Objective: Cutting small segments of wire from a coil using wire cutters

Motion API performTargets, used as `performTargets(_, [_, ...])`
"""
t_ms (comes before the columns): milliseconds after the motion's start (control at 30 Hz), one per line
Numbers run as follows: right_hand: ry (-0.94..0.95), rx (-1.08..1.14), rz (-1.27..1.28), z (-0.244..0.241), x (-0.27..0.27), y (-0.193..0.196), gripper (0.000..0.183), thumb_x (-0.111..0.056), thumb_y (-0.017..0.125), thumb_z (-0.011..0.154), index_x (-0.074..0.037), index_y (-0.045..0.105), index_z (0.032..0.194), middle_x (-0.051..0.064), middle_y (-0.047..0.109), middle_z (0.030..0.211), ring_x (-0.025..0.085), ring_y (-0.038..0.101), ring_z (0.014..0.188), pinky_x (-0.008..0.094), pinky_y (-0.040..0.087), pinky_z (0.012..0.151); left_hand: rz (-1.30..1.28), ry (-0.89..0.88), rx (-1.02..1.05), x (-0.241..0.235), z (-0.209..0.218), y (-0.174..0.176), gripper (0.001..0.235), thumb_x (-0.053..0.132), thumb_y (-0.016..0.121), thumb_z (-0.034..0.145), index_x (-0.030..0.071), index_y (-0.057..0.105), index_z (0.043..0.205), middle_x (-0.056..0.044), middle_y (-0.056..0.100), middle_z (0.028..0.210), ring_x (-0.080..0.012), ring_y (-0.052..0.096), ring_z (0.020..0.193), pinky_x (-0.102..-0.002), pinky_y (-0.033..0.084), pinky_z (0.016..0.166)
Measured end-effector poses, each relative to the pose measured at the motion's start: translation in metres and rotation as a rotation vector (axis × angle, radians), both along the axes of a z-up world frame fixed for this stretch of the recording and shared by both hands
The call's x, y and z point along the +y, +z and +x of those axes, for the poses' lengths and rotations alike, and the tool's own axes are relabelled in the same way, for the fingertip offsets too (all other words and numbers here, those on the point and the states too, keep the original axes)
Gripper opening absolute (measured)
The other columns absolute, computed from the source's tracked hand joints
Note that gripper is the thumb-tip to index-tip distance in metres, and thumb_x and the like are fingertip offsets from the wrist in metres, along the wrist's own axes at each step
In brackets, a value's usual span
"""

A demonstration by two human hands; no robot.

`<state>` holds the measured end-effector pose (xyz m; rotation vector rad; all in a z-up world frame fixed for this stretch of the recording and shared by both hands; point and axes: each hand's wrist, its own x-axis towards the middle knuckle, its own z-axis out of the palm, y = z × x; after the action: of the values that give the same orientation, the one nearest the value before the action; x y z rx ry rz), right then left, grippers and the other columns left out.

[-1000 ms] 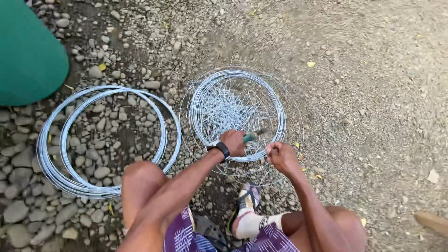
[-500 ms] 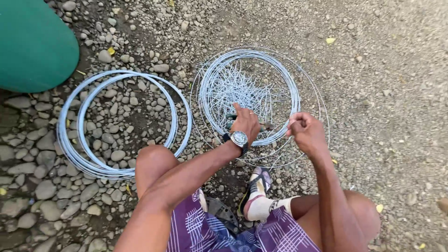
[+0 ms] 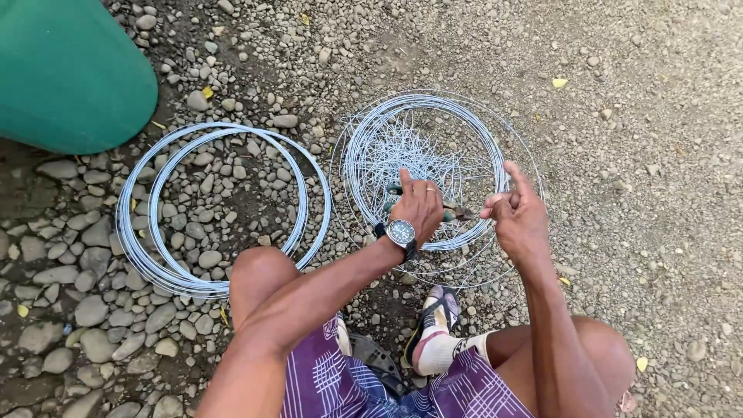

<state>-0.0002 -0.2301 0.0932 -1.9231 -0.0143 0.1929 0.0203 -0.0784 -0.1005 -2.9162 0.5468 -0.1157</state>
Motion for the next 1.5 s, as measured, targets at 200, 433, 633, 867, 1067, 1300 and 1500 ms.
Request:
performTargets(200, [-0.012,0.001,0.012,0.003,0.006,-0.005,0.05,0.003,0.048,0.106,-0.001,0.038,0.155,0.015,0.061,0.091,0.02,0.066,0.079,0.03,0.055,0.079,-0.037,0.004,-0.051,0.008,0.002,-0.007,0.037,0.013,0.052,0.096,-0.011,0.059,0.124,-0.024,0.068,0.097,-0.0407,0.064,0.101,-0.082,0.02,0.108])
performTargets(433, [0.015,-0.021,0.032,0.006,0.01,-0.015,0.053,0.004,0.046,0.106,-0.001,0.032,0.157,0.015,0.06,0.09,0.017,0.065,0.076,0.031,0.059,0.081,-0.053,0.02,-0.132,0.011,0.002,-0.013,0.038,0.011,0.052,0.093,-0.011,0.06,0.122,-0.027,0.069,0.097,-0.0441,0.065,0.101,-0.083,0.026,0.106])
performTargets(633, [0.027,-0.03,0.084,0.009,0.009,-0.03,0.043,0.002,0.047,0.106,0.002,0.04,0.149,0.013,0.059,0.088,0.016,0.065,0.075,0.028,0.059,0.078,-0.064,0.034,-0.17,0.011,0.007,-0.024,0.038,0.01,0.052,0.09,-0.014,0.06,0.119,-0.029,0.067,0.093,-0.0482,0.064,0.097,-0.084,0.028,0.103])
performTargets(867, [0.076,-0.049,0.066,0.015,0.007,-0.043,0.042,0.004,0.047,0.106,0.001,0.046,0.147,0.014,0.061,0.086,0.016,0.066,0.072,0.029,0.06,0.074,-0.051,0.045,-0.188,0.018,0.006,-0.017,0.039,0.013,0.052,0.091,-0.013,0.061,0.119,-0.027,0.068,0.093,-0.0465,0.064,0.097,-0.083,0.03,0.103])
performTargets(1067, [0.094,-0.061,0.059,0.018,0.009,-0.049,0.042,0.005,0.048,0.105,0.002,0.045,0.147,0.014,0.061,0.086,0.017,0.067,0.072,0.03,0.06,0.073,-0.048,0.059,-0.149,0.023,0.004,-0.012,0.036,0.014,0.055,0.09,-0.011,0.063,0.115,-0.025,0.066,0.092,-0.0439,0.064,0.097,-0.083,0.029,0.103])
performTargets(1300, [0.102,-0.074,0.062,0.016,0.01,-0.047,0.042,0.005,0.048,0.105,0.002,0.046,0.147,0.015,0.061,0.085,0.018,0.067,0.07,0.03,0.06,0.071,-0.02,0.045,-0.095,0.028,0.002,-0.021,0.034,0.015,0.053,0.092,-0.01,0.063,0.112,-0.025,0.064,0.091,-0.043,0.064,0.096,-0.082,0.031,0.103])
performTargets(1500, [0.11,-0.083,0.025,0.014,0.011,-0.043,0.044,0.007,0.048,0.104,0.002,0.046,0.147,0.015,0.061,0.084,0.018,0.067,0.071,0.03,0.058,0.071,0.017,0.023,-0.045,0.029,-0.002,-0.012,0.036,0.018,0.053,0.094,-0.011,0.064,0.114,-0.025,0.066,0.092,-0.0417,0.066,0.097,-0.082,0.032,0.104])
